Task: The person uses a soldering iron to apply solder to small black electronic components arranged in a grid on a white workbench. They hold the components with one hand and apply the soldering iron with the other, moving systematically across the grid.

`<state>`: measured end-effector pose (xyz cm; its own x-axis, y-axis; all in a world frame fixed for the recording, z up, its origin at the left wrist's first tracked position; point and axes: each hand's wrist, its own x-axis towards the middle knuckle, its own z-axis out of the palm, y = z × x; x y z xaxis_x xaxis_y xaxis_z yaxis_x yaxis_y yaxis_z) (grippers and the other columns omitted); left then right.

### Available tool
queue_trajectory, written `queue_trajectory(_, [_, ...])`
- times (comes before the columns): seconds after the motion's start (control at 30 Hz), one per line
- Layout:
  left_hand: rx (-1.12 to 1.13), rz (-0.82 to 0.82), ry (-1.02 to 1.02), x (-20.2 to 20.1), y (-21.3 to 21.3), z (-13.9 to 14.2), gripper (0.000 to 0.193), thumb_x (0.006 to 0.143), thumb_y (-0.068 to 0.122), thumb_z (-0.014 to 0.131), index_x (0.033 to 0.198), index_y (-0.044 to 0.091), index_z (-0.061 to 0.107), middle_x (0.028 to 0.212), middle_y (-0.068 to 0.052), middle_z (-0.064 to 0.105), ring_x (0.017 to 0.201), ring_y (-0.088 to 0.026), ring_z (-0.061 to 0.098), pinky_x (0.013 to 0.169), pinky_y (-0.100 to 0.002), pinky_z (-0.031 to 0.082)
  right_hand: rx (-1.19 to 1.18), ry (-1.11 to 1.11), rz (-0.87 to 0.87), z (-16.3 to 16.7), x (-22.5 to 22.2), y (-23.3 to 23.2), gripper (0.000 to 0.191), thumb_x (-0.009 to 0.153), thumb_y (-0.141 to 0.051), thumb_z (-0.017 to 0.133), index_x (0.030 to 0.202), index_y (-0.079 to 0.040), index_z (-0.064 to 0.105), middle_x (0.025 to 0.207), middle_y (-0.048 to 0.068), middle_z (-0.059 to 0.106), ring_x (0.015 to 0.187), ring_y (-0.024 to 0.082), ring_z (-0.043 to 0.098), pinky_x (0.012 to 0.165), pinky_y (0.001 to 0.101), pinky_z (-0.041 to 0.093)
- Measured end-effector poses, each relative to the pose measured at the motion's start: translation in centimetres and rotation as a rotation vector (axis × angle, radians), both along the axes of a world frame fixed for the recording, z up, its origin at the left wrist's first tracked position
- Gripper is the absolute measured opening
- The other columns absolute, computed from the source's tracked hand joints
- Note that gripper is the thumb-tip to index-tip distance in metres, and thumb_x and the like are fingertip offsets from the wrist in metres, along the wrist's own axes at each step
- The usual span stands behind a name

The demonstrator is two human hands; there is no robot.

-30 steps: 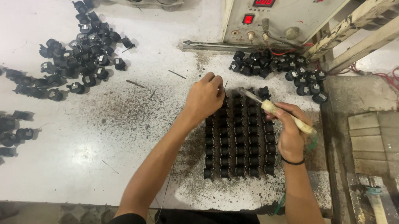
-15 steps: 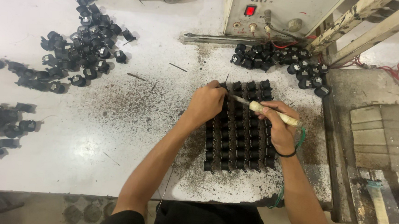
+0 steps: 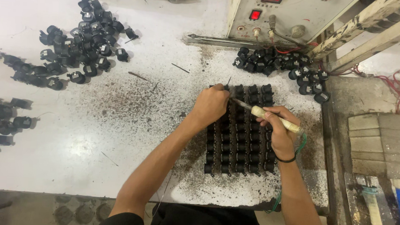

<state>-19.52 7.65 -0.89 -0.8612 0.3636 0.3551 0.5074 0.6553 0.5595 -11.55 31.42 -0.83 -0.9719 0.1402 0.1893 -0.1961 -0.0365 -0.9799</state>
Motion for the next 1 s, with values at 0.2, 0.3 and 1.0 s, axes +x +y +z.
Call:
queue_trajectory(0.2, [0.052,0.049,-0.031,0.2,-0.5,0.3,0.011,0.079,0.009,0.07,0.085,0.008,0.079,0.088,-0.011,0.07,0.073,-0.037,0.07,0.067,-0.049,0.058,0.01,0.028,-0.006,-0.2,-0.2,0.1,0.015,0.099,0.001,0.059,0.105,0.007,0.071,0.097,0.019,0.074,0.083,0.023,0.075,0.068,0.0299,0.058])
queue_trajectory(0.3, [0.053,0.061,-0.036,0.1,-0.6,0.5,0.01,0.081,0.011,0.071,0.085,0.009,0.08,0.089,-0.008,0.072,0.075,-0.036,0.071,0.069,-0.047,0.058,0.014,0.028,-0.008,-0.2,-0.1,0.0,0.015,0.098,0.001,0.059,0.105,0.007,0.071,0.097,0.019,0.074,0.083,0.023,0.074,0.069,0.0301,0.059])
queue_trajectory(1.0, [0.012,0.062,-0.003,0.4,-0.7,3.2,0.01,0.088,0.009,0.068,0.095,0.002,0.072,0.094,-0.016,0.069,0.071,-0.037,0.071,0.066,-0.047,0.059,-0.016,0.087,-0.044,2.5,0.9,1.4,0.016,0.1,0.001,0.058,0.108,0.007,0.071,0.1,0.02,0.075,0.084,0.022,0.073,0.073,0.0305,0.06])
